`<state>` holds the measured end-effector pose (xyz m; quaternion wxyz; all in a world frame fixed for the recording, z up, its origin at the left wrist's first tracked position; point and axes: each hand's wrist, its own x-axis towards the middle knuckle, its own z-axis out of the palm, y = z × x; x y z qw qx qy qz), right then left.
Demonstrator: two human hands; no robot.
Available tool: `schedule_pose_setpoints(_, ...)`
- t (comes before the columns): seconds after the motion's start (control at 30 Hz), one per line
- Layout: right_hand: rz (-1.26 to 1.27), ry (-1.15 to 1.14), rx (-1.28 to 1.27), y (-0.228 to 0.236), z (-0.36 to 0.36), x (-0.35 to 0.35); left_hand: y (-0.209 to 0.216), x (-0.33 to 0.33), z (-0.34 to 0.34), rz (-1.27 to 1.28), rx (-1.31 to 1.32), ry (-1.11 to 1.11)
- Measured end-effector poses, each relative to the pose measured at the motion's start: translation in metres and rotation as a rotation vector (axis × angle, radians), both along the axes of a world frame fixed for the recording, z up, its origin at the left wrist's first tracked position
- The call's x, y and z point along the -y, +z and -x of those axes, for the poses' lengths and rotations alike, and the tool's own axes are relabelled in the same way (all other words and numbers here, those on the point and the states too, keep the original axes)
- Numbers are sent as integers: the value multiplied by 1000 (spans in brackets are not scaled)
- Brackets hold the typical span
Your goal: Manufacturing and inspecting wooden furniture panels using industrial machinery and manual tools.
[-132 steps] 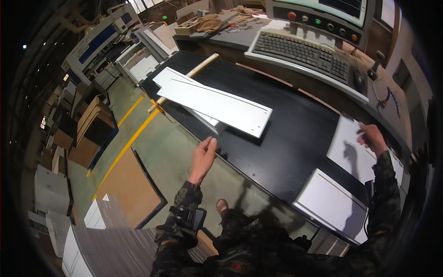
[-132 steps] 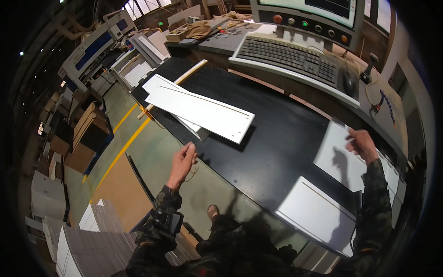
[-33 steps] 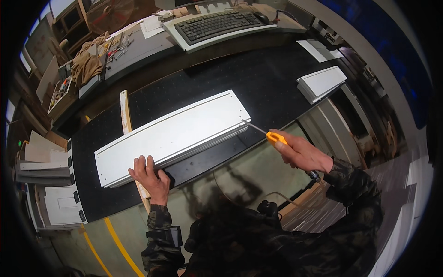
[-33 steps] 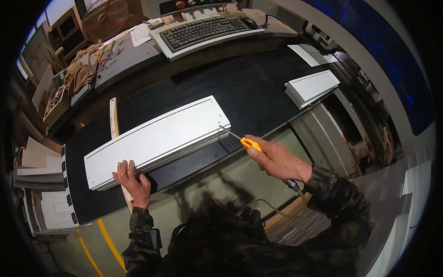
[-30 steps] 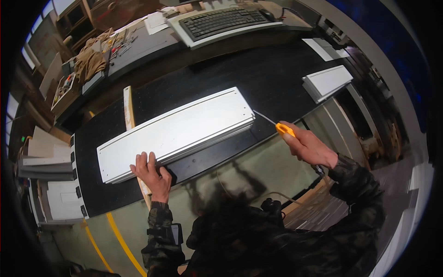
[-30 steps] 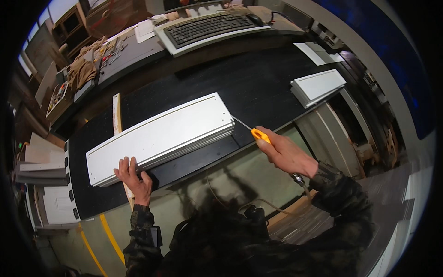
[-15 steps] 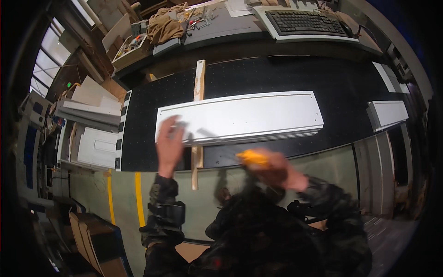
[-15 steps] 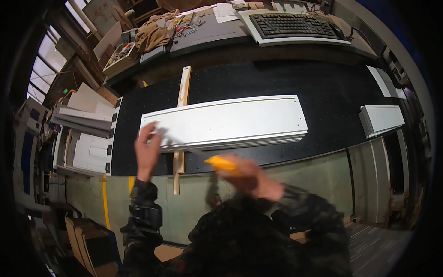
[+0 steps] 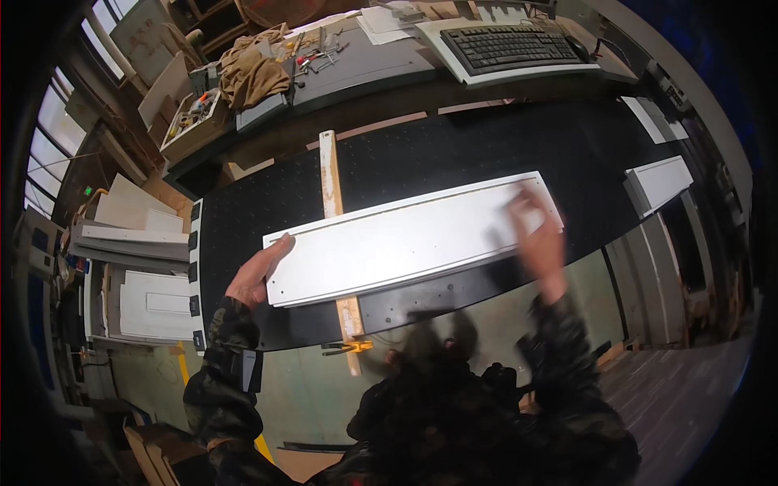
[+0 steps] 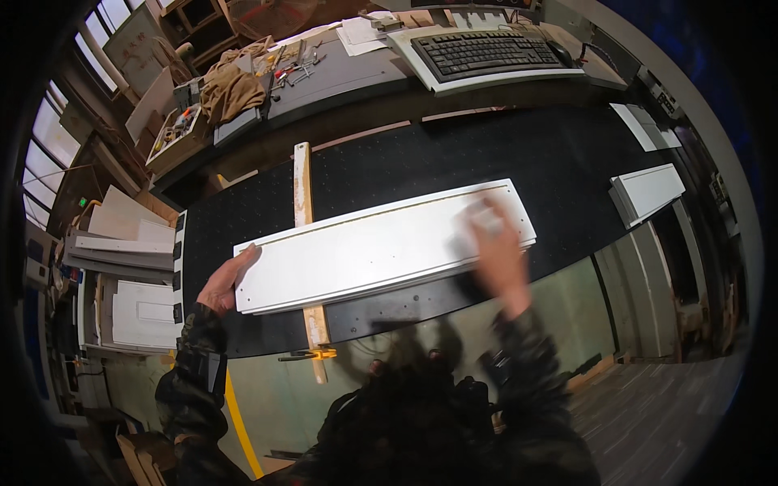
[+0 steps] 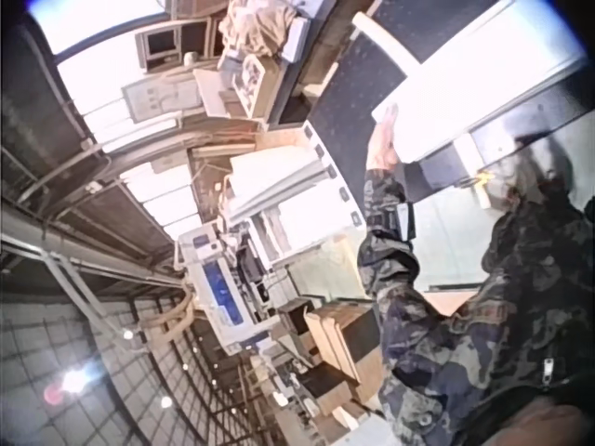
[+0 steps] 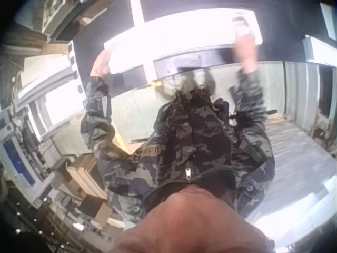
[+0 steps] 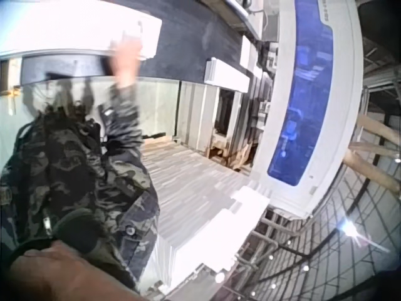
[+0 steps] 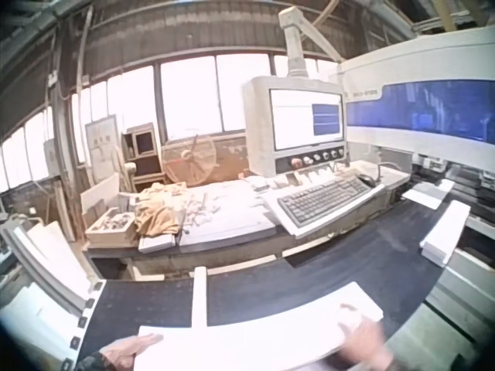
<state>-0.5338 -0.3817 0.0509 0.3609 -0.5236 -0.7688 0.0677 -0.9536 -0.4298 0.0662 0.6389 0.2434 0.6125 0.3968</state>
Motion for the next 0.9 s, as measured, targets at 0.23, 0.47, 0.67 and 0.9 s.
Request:
schedule_pose_setpoints(0.23, 935, -339, -252, -3, -95, -69, 12, -10, -20, 37, -52, -36)
schedule_pose_setpoints(0.47, 1033, -125, -401, -12, -111, -71, -6, -3, -13, -93, -197, 129)
schedule_pose_setpoints(0.67, 586, 214, -964, -58, -126, -60, -61, 26, -13, -866, -528, 267)
schedule_pose_setpoints(0.9, 266, 11, -686, -125, -177, -40, -77, 77, -46, -693, -440, 237)
